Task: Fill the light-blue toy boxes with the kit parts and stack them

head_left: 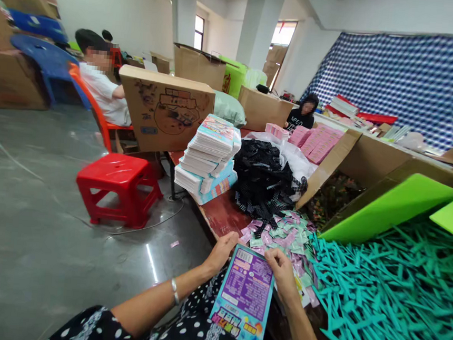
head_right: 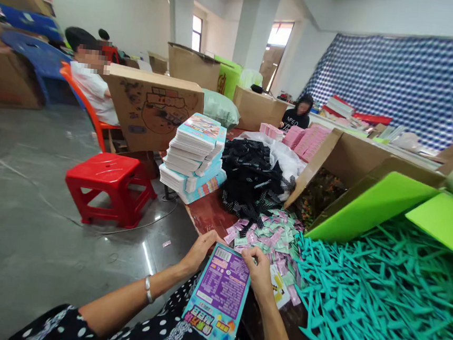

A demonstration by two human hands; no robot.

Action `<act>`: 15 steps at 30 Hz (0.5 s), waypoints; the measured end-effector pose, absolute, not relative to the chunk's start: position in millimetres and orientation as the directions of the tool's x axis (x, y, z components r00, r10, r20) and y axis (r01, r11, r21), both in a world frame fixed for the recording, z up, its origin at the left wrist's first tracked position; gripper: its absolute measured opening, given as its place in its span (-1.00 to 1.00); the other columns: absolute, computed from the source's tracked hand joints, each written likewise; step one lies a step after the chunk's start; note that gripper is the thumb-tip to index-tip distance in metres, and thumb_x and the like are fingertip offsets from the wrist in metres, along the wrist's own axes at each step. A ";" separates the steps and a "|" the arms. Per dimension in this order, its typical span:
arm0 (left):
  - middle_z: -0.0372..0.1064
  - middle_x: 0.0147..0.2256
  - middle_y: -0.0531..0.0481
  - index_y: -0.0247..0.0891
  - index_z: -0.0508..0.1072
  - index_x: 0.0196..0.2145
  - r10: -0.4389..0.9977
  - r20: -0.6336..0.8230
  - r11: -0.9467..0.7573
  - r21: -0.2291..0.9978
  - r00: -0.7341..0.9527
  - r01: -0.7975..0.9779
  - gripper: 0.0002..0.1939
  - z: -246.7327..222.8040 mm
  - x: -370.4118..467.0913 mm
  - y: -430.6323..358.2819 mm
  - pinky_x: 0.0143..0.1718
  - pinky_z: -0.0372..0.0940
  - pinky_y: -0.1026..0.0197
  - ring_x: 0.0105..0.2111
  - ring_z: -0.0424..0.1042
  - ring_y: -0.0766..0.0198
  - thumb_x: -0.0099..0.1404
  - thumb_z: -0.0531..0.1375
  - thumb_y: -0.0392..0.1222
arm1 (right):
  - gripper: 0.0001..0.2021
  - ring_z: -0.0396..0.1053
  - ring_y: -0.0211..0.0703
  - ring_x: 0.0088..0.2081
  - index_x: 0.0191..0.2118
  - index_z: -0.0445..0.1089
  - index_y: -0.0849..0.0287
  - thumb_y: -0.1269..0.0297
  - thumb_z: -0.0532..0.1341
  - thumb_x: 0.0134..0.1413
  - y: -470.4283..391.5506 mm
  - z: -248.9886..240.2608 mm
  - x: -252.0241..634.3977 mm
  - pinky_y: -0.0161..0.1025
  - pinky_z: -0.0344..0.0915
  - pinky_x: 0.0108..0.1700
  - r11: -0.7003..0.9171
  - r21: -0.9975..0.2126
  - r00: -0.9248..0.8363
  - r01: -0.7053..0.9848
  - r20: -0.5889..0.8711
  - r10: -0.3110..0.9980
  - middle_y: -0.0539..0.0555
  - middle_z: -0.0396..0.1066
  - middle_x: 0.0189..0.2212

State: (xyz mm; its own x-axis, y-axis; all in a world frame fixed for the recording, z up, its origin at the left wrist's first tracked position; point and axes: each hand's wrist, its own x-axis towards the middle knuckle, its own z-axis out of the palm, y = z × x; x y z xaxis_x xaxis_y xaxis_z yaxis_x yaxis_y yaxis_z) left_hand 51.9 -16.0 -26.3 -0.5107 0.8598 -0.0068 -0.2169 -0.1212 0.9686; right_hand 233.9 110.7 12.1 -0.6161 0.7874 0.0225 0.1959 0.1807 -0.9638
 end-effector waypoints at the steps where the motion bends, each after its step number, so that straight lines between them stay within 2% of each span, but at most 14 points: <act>1: 0.43 -0.37 -0.02 -0.21 0.39 -0.37 0.877 -0.020 -0.098 0.971 -0.481 -0.219 -0.19 -22.0 48.9 -14.6 -0.34 0.26 0.20 -0.37 0.39 0.20 0.25 0.24 0.71 | -0.22 0.35 -0.08 -0.31 -0.45 0.36 0.14 -0.62 0.43 -0.09 111.1 14.9 236.5 -0.16 0.30 -0.19 0.149 -0.969 -0.641 0.195 -0.011 0.768 0.07 0.43 -0.41; 3: 0.43 -0.39 0.01 -0.21 0.36 -0.40 0.908 -0.045 -0.049 0.976 -0.416 -0.212 -0.22 -12.6 40.9 -11.7 -0.38 0.21 0.24 -0.40 0.37 0.24 0.15 0.39 0.62 | -0.23 0.38 -0.10 -0.28 -0.42 0.34 0.14 -0.58 0.45 -0.04 112.3 22.6 241.5 -0.19 0.30 -0.19 0.083 -0.975 -0.696 0.206 -0.086 0.713 0.09 0.51 -0.33; 5: 0.44 -0.41 0.03 -0.23 0.41 -0.39 0.942 -0.068 0.003 0.981 -0.329 -0.194 -0.27 -3.2 32.1 -9.4 -0.42 0.19 0.25 -0.44 0.35 0.26 0.03 0.54 0.49 | -0.28 0.47 -0.05 -0.21 -0.30 0.44 0.16 -0.52 0.48 0.00 114.8 32.2 246.2 -0.16 0.37 -0.12 0.048 -0.971 -0.757 0.235 -0.151 0.636 0.13 0.60 -0.21; 8: 0.51 -0.39 -0.01 -0.29 0.58 -0.33 0.977 -0.070 0.040 0.987 -0.201 -0.154 -0.36 8.0 22.9 -8.0 -0.39 0.24 0.24 -0.43 0.40 0.24 -0.04 0.62 0.32 | -0.24 0.57 0.16 0.08 0.12 0.62 0.12 -0.45 0.48 0.07 120.7 47.2 251.5 0.04 0.45 0.19 0.102 -0.948 -0.837 0.301 -0.211 0.505 0.19 0.67 0.06; 10: 0.56 -0.36 -0.04 -0.31 0.67 -0.29 0.986 -0.043 0.023 0.992 -0.163 -0.122 -0.42 11.6 21.4 -8.2 -0.31 0.29 0.22 -0.37 0.45 0.21 -0.01 0.62 0.24 | -0.22 0.51 0.28 0.29 0.28 0.63 0.07 -0.40 0.46 0.14 124.7 54.9 252.6 0.16 0.35 0.40 0.175 -0.929 -0.875 0.326 -0.226 0.429 0.22 0.62 0.24; 12: 0.60 -0.34 -0.06 -0.32 0.72 -0.28 0.986 -0.007 -0.008 0.996 -0.168 -0.091 -0.48 11.7 22.9 -8.6 -0.25 0.31 0.20 -0.33 0.48 0.19 0.05 0.60 0.20 | -0.27 0.44 0.33 0.40 0.28 0.67 0.05 -0.37 0.43 0.20 127.6 59.3 251.6 0.21 0.25 0.51 0.218 -0.920 -0.900 0.326 -0.231 0.370 0.21 0.58 0.33; 15: 0.63 -0.31 -0.08 -0.31 0.75 -0.29 0.975 0.041 -0.054 0.997 -0.220 -0.053 -0.54 7.3 26.6 -9.5 -0.20 0.31 0.18 -0.29 0.49 0.16 0.12 0.55 0.19 | -0.29 0.47 0.36 0.38 0.26 0.69 0.06 -0.38 0.39 0.24 129.6 59.3 248.0 0.26 0.27 0.51 0.220 -0.921 -0.910 0.322 -0.238 0.339 0.22 0.58 0.32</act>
